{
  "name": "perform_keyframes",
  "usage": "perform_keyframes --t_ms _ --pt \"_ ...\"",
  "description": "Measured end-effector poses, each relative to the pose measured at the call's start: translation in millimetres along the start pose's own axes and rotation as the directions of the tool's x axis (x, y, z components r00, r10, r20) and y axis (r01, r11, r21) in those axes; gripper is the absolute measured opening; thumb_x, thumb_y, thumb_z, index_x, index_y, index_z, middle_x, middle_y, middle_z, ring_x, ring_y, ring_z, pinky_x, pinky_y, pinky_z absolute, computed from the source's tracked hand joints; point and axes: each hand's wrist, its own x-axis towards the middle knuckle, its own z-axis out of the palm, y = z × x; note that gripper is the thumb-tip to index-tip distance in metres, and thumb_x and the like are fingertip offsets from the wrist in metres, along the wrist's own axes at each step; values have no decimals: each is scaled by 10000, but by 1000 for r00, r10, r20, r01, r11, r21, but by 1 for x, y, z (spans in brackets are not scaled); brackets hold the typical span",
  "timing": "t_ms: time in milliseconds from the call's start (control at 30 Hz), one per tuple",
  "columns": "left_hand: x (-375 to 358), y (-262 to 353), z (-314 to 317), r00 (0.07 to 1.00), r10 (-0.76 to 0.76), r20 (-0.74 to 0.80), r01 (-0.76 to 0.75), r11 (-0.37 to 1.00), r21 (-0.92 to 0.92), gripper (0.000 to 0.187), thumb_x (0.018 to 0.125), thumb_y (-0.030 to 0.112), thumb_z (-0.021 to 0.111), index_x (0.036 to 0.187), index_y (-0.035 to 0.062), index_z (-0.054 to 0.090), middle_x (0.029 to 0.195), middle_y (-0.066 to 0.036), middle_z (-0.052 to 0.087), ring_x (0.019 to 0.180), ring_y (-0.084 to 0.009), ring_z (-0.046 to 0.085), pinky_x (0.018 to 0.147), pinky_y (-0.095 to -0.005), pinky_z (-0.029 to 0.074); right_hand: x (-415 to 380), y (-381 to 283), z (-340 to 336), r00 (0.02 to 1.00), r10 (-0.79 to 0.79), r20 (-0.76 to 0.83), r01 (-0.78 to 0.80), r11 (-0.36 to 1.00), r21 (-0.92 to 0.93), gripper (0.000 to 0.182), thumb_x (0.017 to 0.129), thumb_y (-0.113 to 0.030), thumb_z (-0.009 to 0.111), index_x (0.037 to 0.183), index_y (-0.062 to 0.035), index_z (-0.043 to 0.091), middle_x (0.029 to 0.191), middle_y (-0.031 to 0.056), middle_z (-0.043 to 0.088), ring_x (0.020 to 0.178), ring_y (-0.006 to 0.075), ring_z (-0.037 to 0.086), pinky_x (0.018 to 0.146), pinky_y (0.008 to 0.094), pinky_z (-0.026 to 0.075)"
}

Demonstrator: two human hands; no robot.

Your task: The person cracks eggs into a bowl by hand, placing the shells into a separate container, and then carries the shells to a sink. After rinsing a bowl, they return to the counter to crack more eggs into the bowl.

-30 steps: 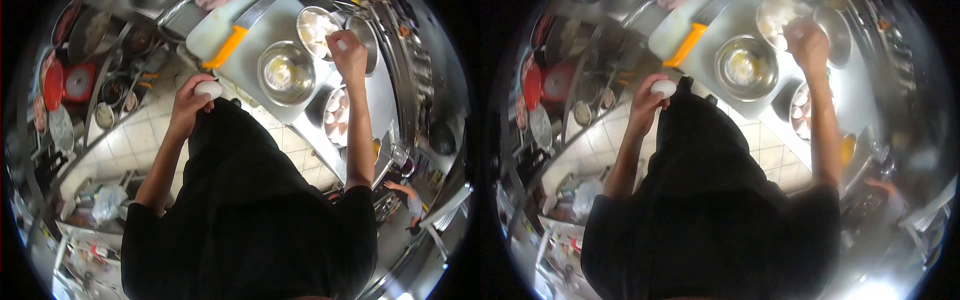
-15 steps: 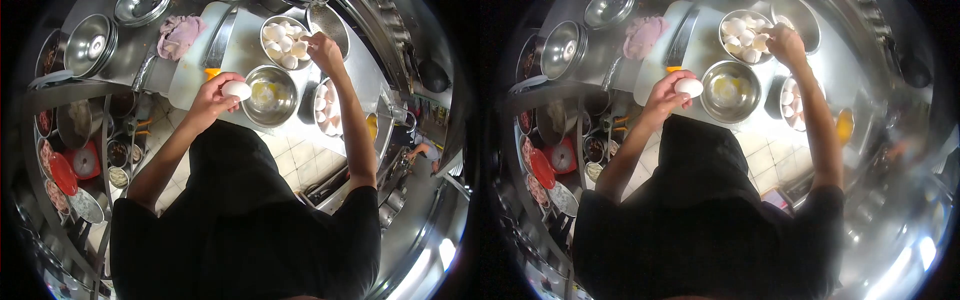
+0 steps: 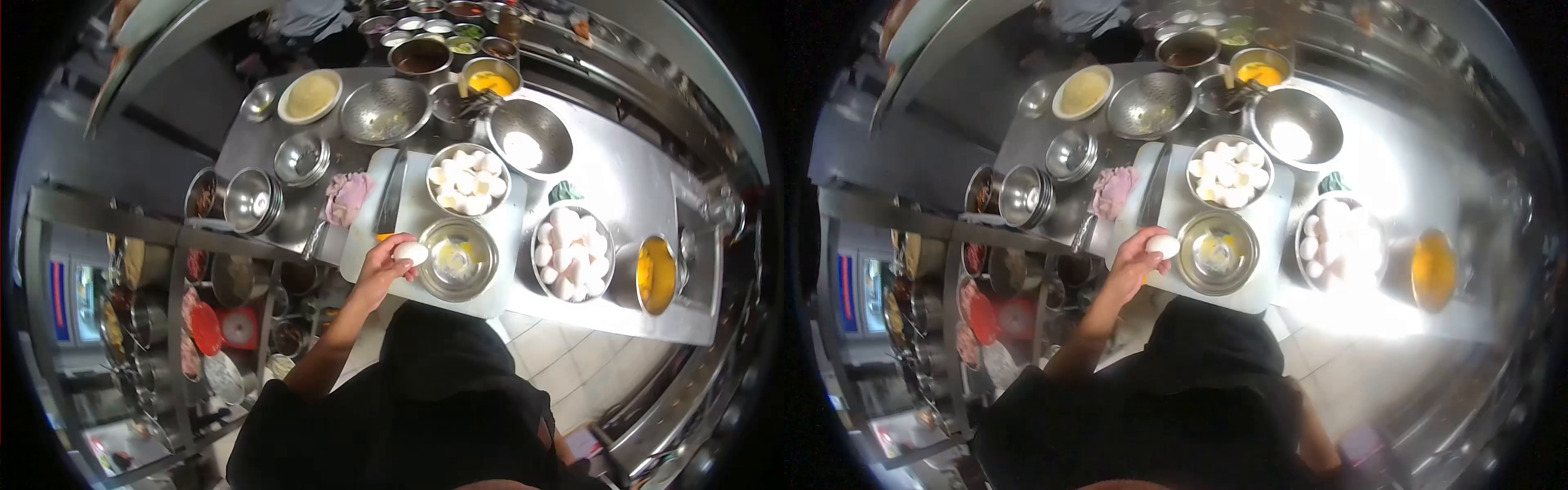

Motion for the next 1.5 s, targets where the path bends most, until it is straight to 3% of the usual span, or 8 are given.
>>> perform_keyframes --t_ms 167,333,500,700,800,900,1033,1500 --pt "10 2 18 994 -83 68 72 987 146 376 870 26 571 1233 -27 488 930 -100 609 616 -126 562 610 -251 483 -77 -91 -125 999 18 38 -35 867 497 329 844 -287 619 926 28 663 888 158 659 778 255 611 756 350 478" --pt "6 -24 38 997 13 77 -23 991 129 463 850 -19 571 1303 -34 474 971 -90 624 746 -131 590 667 -262 503 -88 -159 -262 882 56 -467 465 51 884 389 791 -161 652 1119 28 565 1048 111 604 955 210 590 848 335 476" --pt "9 -29 59 996 59 59 -71 972 222 497 782 -93 614 1264 -17 518 869 -80 646 633 -95 578 586 -236 507 -60 -259 -365 731 -282 -621 647 577 498 426 768 -18 694 1176 0 572 1168 113 608 981 183 612 826 292 506" --pt "7 -34 62 985 170 -7 -160 940 301 444 791 -45 666 1222 -31 563 895 -64 661 727 -76 598 623 -210 496 7 -345 -378 -226 -409 -884 731 529 -431 429 685 -93 802 1075 -20 636 1048 163 660 856 244 655 718 289 530" --pt "9 -44 51 981 193 -26 -175 933 315 450 763 -23 702 1199 -12 587 845 -56 661 700 -68 593 614 -215 490 23 -349 -358 571 -138 -809 717 564 410 385 784 -53 716 1143 11 593 974 142 663 855 211 661 649 264 518" --pt "14 -48 37 989 144 -32 -121 917 380 428 751 -2 724 1166 14 619 783 -17 618 688 -45 567 612 -216 471 14 -354 -375 652 -27 -758 757 -17 653 327 905 -136 555 1190 22 540 995 128 636 837 210 652 658 297 505" --pt "24 -52 30 981 170 93 -189 949 254 446 797 -64 650 1231 0 569 960 -65 646 828 -84 599 710 -213 499 38 -322 -388 843 -272 -464 522 203 829 292 913 -198 511 1114 7 569 1007 126 635 868 215 637 663 311 499" --pt "51 -65 29 954 272 122 -277 658 700 429 784 -29 599 1209 27 597 791 -20 594 577 -37 464 534 -210 418 62 -341 -372 604 -307 -736 567 814 125 384 751 -172 684 1127 -99 655 773 170 665 663 237 653 666 334 507"
